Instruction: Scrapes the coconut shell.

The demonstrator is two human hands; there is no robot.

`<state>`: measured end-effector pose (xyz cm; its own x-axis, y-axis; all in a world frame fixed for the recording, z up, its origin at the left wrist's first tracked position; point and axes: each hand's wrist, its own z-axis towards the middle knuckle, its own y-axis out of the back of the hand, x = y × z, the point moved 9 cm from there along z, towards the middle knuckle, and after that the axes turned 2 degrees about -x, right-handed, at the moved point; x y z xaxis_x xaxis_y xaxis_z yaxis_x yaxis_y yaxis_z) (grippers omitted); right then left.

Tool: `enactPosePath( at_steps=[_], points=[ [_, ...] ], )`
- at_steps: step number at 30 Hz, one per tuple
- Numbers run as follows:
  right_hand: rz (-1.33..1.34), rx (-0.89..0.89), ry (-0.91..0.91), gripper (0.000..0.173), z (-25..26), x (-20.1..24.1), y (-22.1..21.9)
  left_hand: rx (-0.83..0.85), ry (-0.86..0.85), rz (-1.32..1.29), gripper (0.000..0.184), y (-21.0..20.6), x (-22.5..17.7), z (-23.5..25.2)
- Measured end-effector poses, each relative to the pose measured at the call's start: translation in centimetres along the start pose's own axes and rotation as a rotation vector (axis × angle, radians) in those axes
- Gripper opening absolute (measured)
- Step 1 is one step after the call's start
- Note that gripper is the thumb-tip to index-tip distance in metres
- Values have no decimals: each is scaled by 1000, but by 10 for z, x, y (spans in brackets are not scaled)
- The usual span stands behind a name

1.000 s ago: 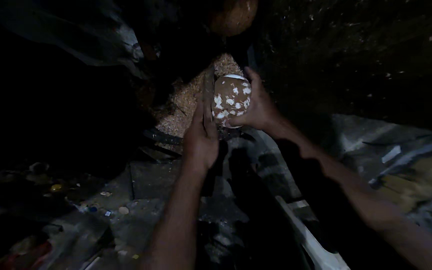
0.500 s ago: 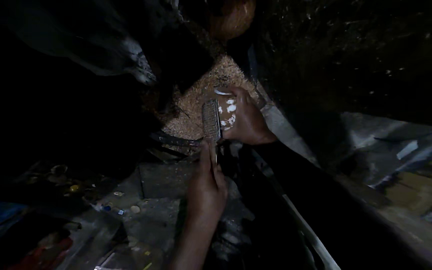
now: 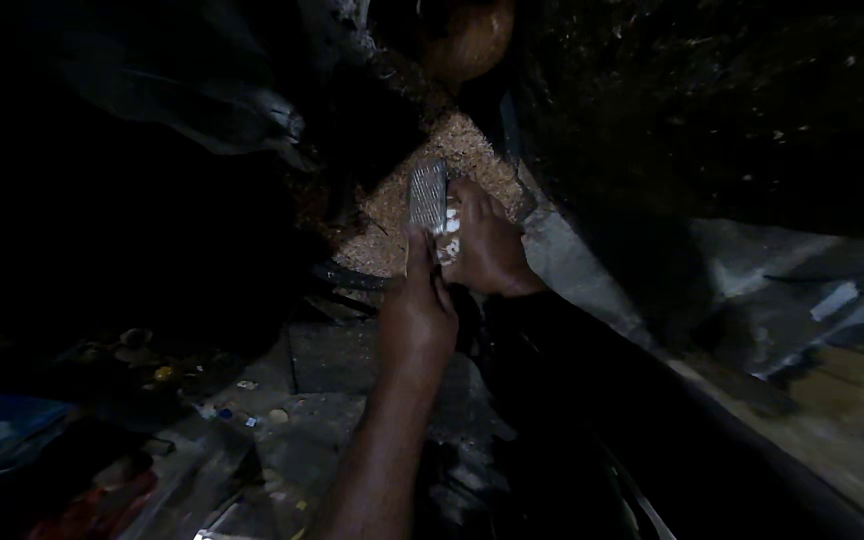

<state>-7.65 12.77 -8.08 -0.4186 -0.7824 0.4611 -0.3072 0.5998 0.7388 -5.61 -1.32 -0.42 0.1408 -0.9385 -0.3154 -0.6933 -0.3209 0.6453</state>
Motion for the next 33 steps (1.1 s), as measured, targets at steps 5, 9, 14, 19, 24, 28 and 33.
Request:
enactPosePath(
  at_steps=[5, 9, 14, 19, 24, 28, 33],
  points=[
    [-57, 9, 1, 126, 0, -1, 1, -61, -60, -14, 77, -39, 29, -40],
    [-53, -27, 2, 112, -4, 2, -2, -78, -75, -59, 71, -29, 25, -48],
    [-58, -73, 119, 126, -11, -3, -4, -92, -125, -74, 75, -22, 11, 8],
    [103, -42, 112, 137, -21, -34, 8, -107, -156, -256, 69, -51, 60, -51],
    [130, 43, -70, 141, -30, -49, 33, 134, 78, -360, 67, -43, 34, 13],
    [189, 69, -198, 151, -22, -47, 19, 201, 2, -211, 65, -24, 5, 61],
    [294, -33, -167, 116, -14, -50, 20, 186, 19, -240, 62, 4, 13, 70]
  ],
)
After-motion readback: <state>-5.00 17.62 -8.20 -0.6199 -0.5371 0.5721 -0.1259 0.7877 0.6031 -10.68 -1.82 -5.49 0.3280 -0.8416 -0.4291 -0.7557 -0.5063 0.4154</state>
